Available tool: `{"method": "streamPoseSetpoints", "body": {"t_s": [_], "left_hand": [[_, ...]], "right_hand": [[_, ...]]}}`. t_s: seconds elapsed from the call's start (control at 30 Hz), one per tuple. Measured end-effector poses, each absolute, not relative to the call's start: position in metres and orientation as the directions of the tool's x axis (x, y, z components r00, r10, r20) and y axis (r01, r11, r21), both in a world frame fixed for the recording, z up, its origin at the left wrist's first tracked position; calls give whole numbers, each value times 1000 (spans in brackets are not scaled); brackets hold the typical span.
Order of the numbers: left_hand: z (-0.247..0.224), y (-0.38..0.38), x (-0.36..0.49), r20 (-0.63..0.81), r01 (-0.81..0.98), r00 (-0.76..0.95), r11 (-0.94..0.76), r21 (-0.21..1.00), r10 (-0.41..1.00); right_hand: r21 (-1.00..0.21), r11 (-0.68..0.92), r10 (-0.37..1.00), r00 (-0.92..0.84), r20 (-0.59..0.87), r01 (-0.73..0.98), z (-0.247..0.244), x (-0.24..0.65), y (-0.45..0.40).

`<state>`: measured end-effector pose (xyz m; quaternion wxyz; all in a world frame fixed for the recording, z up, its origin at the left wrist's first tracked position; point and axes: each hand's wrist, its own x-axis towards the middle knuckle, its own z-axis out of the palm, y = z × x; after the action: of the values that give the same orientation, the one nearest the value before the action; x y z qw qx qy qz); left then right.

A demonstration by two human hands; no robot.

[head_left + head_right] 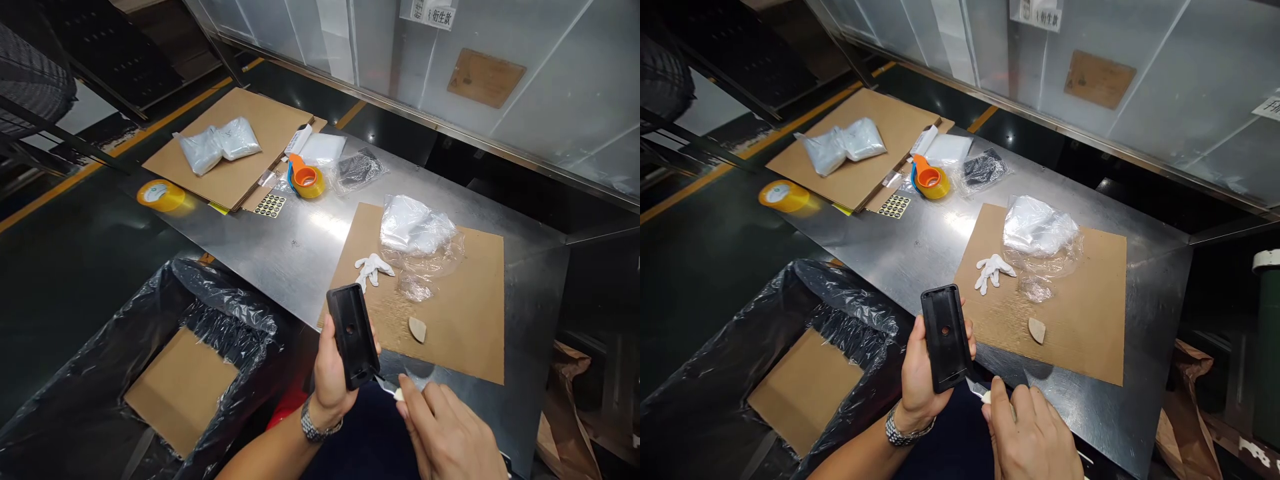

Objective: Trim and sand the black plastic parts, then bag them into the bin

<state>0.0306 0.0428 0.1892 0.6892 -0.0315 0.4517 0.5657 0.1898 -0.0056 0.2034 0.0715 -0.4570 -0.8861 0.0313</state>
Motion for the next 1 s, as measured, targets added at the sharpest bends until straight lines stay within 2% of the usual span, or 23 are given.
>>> {"method": "streamPoseSetpoints", "body": {"t_s": [0.33,0.63,0.83,1.0], "left_hand": [[186,41,32,-643,-809,-42,352,471,765],[185,42,30,-710,-813,-13,406,417,704],[182,41,30,-745,-760,-80,443,475,662],[178,39,28,-771,-755,-56,479,449,634]], "right_hand": [[-102,567,824,-562,74,817,204,189,-8],[-109,565,825,-560,80,818,201,189,-7],[-35,589,807,-585,83,807,198,188,-8],[-15,601,797,-598,89,799,198,187,-8]]}}
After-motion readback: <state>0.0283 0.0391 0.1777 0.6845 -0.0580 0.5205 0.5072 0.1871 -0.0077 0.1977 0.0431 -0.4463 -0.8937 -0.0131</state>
